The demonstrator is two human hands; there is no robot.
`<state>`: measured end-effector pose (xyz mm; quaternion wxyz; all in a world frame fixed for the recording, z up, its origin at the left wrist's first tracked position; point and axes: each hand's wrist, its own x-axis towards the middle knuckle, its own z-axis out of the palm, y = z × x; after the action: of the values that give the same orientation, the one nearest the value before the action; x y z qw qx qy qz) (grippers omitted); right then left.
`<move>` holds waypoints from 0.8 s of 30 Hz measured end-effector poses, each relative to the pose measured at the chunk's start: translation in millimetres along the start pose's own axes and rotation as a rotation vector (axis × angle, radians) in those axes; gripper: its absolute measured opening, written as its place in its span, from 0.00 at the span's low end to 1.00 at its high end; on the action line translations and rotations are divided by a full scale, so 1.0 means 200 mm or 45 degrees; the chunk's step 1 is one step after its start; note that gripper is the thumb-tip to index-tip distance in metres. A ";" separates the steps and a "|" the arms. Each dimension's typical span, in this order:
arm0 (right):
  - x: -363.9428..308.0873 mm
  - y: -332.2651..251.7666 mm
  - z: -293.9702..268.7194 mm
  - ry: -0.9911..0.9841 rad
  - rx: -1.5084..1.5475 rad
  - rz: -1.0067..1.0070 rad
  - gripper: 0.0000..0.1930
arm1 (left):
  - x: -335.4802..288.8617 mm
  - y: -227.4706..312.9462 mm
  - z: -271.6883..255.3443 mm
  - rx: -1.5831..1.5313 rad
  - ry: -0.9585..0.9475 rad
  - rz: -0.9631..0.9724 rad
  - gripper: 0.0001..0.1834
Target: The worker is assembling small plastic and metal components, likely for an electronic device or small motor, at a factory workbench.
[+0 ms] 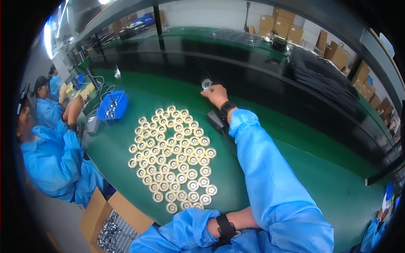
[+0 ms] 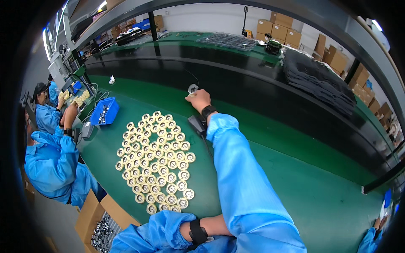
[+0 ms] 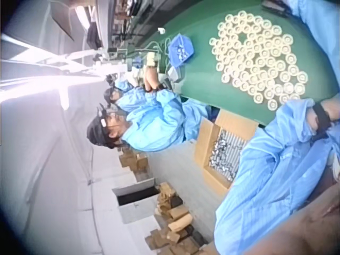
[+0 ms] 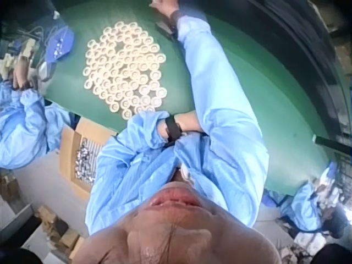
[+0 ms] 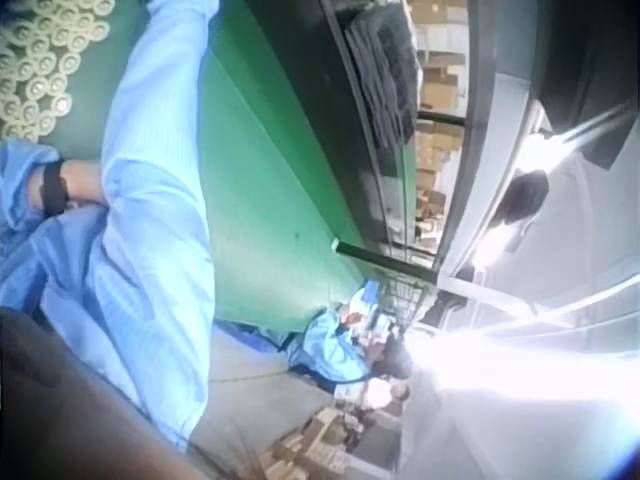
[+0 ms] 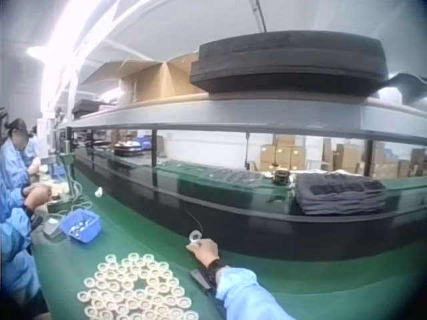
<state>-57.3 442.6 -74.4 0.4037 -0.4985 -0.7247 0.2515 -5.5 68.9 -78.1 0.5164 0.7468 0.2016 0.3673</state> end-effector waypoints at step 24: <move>-2.20 -0.26 -1.49 -0.296 1.597 0.451 0.21 | 0.31 0.24 0.22 -1.080 0.245 -0.276 0.26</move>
<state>243.1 3.6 -17.4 0.4892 -0.2500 -0.3867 0.7407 64.2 66.0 -21.5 0.7915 0.4058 0.1574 0.4290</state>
